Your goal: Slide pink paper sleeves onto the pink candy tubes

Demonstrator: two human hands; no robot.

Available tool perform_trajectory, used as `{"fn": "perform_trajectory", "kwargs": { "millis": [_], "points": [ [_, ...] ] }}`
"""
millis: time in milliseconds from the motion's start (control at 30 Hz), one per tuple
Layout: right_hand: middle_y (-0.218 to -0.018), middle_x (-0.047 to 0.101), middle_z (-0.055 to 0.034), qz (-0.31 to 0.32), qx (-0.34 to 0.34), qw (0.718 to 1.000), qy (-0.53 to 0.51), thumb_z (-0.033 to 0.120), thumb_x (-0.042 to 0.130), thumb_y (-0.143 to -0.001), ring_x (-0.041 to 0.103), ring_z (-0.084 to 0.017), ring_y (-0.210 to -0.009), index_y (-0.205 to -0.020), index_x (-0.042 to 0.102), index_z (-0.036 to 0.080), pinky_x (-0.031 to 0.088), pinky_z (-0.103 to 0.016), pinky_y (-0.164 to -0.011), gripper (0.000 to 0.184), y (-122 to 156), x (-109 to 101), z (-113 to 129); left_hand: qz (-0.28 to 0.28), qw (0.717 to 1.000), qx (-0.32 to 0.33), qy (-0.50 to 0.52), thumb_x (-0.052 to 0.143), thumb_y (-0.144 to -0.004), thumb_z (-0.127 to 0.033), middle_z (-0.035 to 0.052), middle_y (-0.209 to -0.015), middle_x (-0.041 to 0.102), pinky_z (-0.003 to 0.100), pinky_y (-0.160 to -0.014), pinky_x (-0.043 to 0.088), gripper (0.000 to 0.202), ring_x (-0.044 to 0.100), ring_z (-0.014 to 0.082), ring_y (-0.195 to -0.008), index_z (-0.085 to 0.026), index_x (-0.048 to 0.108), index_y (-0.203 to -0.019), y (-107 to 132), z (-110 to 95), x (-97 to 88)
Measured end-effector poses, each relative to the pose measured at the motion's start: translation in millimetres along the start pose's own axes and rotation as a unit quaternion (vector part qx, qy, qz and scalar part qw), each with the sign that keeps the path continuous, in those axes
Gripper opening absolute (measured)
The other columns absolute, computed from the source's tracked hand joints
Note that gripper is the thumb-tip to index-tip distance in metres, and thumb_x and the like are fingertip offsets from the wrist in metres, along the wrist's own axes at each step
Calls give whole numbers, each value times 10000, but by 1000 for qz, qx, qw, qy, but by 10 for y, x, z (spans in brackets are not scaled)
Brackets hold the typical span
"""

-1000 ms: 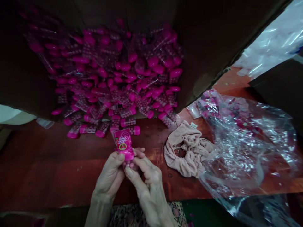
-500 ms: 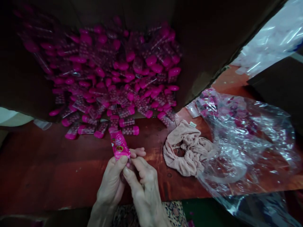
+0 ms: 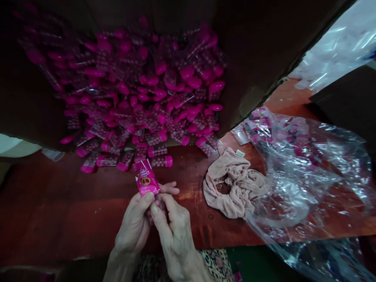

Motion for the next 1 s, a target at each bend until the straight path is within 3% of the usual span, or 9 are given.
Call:
{"fn": "perform_trajectory", "kwargs": {
  "millis": [67,167,267,367,567,767,1000],
  "points": [
    [-734,678,-22,23,13,999,-34,289,473,-884,635,-133,-632,-944,635,170,513,-190,-584,209,-27,45,-31,5,1000,-13,19,554,-816,-274,128,-962,711,365,-907,417,209,571,262,-1064,-141,698,-887,-13,3,-19],
    [-698,656,-12,57,20,998,-25,304,461,-891,604,-122,-588,-939,630,159,488,-184,-546,228,-45,129,-69,-34,998,-24,55,561,-810,-362,126,-939,715,381,-872,442,255,614,260,-988,-151,685,-883,-40,11,-88],
    [-755,681,-30,58,10,998,18,298,458,-891,634,-134,-618,-994,617,159,495,-189,-577,236,-29,159,-96,-73,996,-21,53,595,-788,-281,106,-843,728,386,-874,443,152,632,248,-943,-153,673,-767,-45,29,-115],
    [-849,700,-38,45,-7,998,32,262,456,-892,663,-140,-689,-1102,577,177,505,-188,-649,257,-13,151,-97,-64,997,-13,40,598,-778,-241,107,-816,729,388,-919,413,131,615,251,-983,-150,665,-713,-32,43,-71],
    [-850,710,-32,61,26,998,-21,293,530,-850,669,-158,-722,-1043,614,169,526,-209,-666,244,-12,171,-138,-63,997,-30,39,549,-822,-271,111,-937,718,358,-901,426,190,602,239,-1009,-142,689,-818,-13,100,-148],
    [-957,710,-50,37,23,998,43,348,526,-847,660,-192,-795,-1152,613,210,537,-263,-716,346,31,122,-150,-139,987,-51,60,444,-803,-585,123,-916,719,362,-866,455,542,650,223,-876,-121,690,-936,-39,126,-298],
    [-976,704,-43,21,54,998,29,343,535,-855,651,-198,-872,-1158,614,231,519,-265,-775,333,86,118,-223,-165,986,8,-11,458,-844,-476,127,-927,721,376,-948,391,441,607,245,-1009,-114,704,-895,19,91,-350]
  ]
}}
Point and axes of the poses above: each hand's wrist, its own y-axis away from the middle knuckle, its own x-axis out of the palm, z = x × y, the point moved 10 cm from there along -y, towards the middle knuckle
